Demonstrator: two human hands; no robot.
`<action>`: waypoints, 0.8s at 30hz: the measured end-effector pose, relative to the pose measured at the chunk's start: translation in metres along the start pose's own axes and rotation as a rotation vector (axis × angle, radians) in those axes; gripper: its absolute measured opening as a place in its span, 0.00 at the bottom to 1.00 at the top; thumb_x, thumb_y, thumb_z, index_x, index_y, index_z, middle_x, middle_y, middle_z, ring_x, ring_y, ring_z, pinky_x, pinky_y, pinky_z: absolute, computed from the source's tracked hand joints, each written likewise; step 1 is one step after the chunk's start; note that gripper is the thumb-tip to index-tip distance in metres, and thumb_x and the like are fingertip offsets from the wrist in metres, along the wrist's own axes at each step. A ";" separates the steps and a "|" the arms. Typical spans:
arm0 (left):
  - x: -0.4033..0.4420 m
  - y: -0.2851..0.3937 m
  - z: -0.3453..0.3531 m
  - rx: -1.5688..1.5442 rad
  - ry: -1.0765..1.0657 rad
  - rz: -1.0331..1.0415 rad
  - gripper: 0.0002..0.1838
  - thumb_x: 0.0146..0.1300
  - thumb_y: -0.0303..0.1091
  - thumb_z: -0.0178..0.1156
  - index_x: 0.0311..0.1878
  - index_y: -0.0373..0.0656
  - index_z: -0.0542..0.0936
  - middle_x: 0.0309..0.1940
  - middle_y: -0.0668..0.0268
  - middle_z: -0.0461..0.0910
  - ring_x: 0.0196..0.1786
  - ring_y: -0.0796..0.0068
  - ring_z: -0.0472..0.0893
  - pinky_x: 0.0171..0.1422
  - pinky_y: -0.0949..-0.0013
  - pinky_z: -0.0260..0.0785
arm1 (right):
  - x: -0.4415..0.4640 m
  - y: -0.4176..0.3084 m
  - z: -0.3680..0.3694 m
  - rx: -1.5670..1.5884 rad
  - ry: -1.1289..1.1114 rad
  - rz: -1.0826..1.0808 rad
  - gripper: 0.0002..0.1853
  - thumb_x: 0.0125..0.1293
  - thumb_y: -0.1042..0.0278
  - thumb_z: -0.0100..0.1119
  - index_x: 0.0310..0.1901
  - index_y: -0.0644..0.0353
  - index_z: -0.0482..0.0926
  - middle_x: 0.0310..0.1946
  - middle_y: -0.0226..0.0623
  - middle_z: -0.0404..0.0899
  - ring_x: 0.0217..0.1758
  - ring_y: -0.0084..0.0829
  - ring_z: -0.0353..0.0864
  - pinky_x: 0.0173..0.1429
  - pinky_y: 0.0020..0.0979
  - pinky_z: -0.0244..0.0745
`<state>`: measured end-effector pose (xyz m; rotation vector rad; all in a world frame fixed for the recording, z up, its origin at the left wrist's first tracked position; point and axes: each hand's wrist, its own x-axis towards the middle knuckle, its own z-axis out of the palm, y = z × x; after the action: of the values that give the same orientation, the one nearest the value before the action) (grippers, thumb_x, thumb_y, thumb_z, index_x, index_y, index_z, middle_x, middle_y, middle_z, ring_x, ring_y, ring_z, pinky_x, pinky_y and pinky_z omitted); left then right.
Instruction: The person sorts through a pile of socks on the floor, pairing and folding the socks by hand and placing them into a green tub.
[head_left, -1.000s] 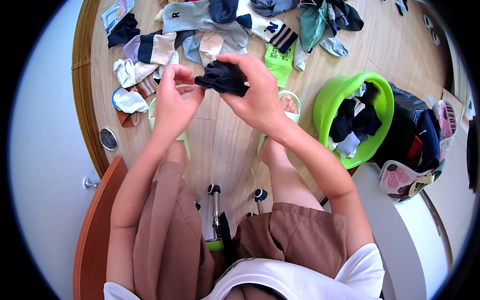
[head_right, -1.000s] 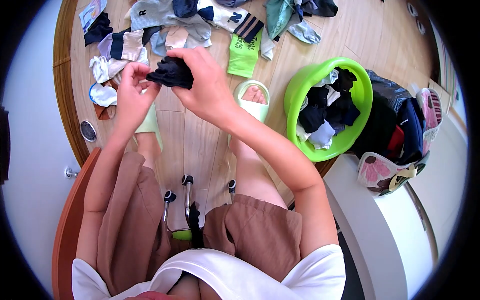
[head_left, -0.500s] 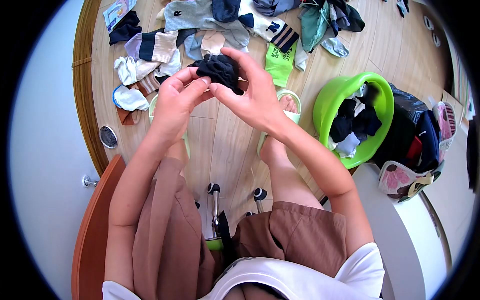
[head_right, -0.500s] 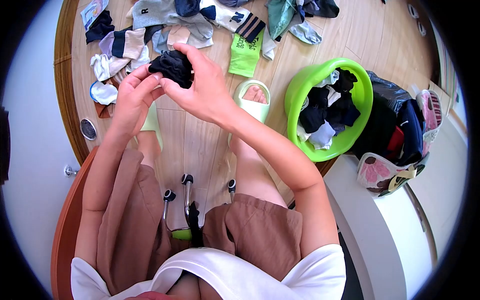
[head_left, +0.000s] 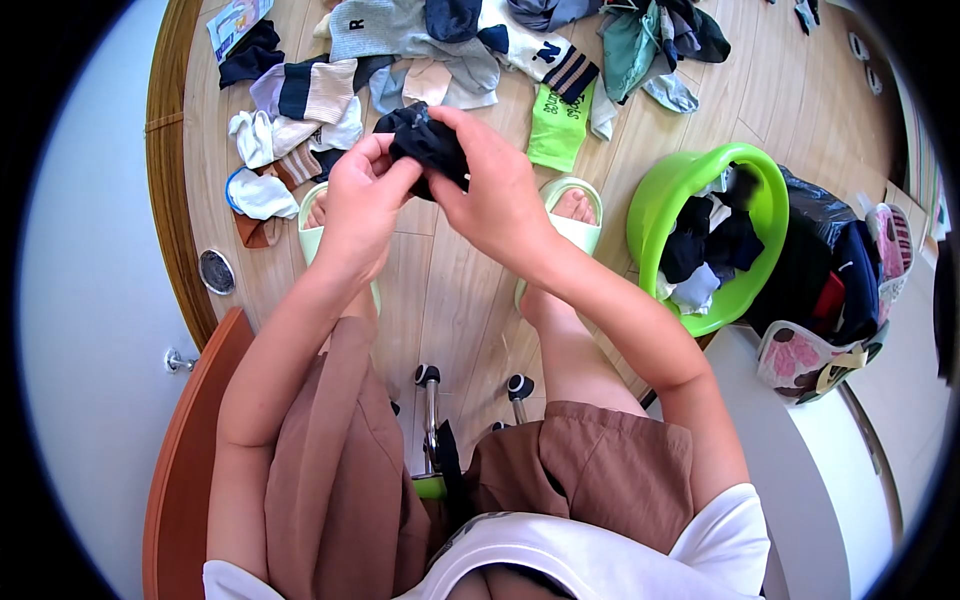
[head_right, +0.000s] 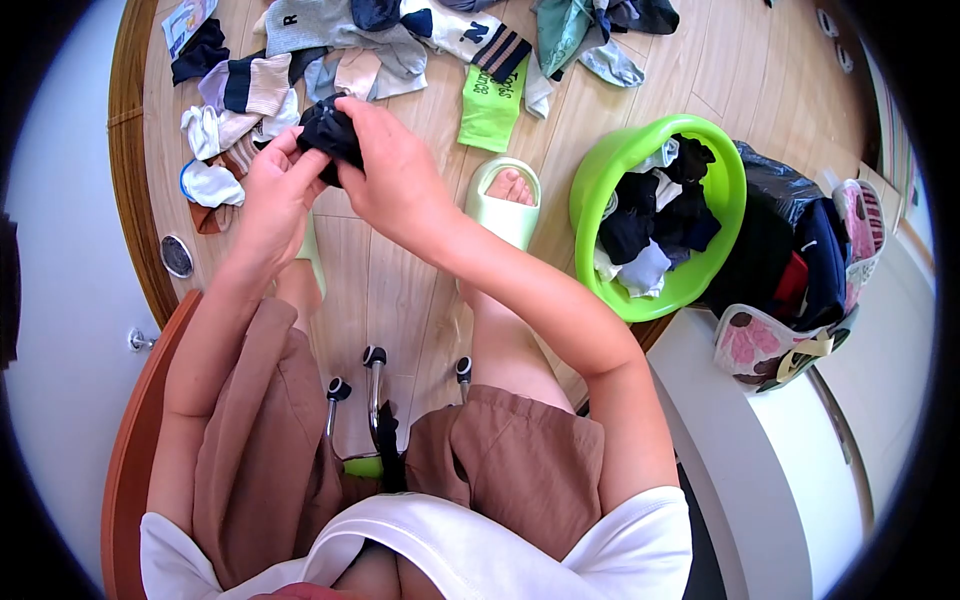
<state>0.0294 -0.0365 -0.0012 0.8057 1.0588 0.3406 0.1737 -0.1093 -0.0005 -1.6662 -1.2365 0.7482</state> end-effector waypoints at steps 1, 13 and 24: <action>-0.001 0.002 0.004 -0.095 0.007 -0.022 0.12 0.74 0.29 0.57 0.57 0.38 0.76 0.50 0.66 0.82 0.51 0.75 0.82 0.60 0.66 0.75 | 0.001 0.001 0.000 0.006 0.006 0.013 0.23 0.61 0.79 0.63 0.59 0.65 0.73 0.44 0.53 0.83 0.47 0.57 0.84 0.53 0.44 0.80; 0.000 0.006 -0.002 -0.617 -0.007 -0.173 0.16 0.79 0.41 0.54 0.62 0.44 0.75 0.57 0.65 0.82 0.59 0.73 0.81 0.65 0.63 0.73 | 0.010 0.007 -0.017 1.011 0.005 0.762 0.11 0.79 0.67 0.53 0.54 0.62 0.79 0.46 0.31 0.86 0.46 0.24 0.86 0.52 0.32 0.82; 0.013 -0.004 0.004 -0.323 0.133 0.235 0.10 0.79 0.40 0.55 0.47 0.44 0.79 0.42 0.74 0.83 0.44 0.85 0.81 0.51 0.75 0.75 | 0.005 -0.003 -0.024 1.280 -0.307 0.915 0.20 0.79 0.47 0.51 0.60 0.53 0.77 0.56 0.28 0.83 0.56 0.24 0.82 0.61 0.38 0.78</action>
<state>0.0387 -0.0335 -0.0116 0.6222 1.0002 0.7532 0.1943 -0.1119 0.0121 -0.9011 0.0969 1.8687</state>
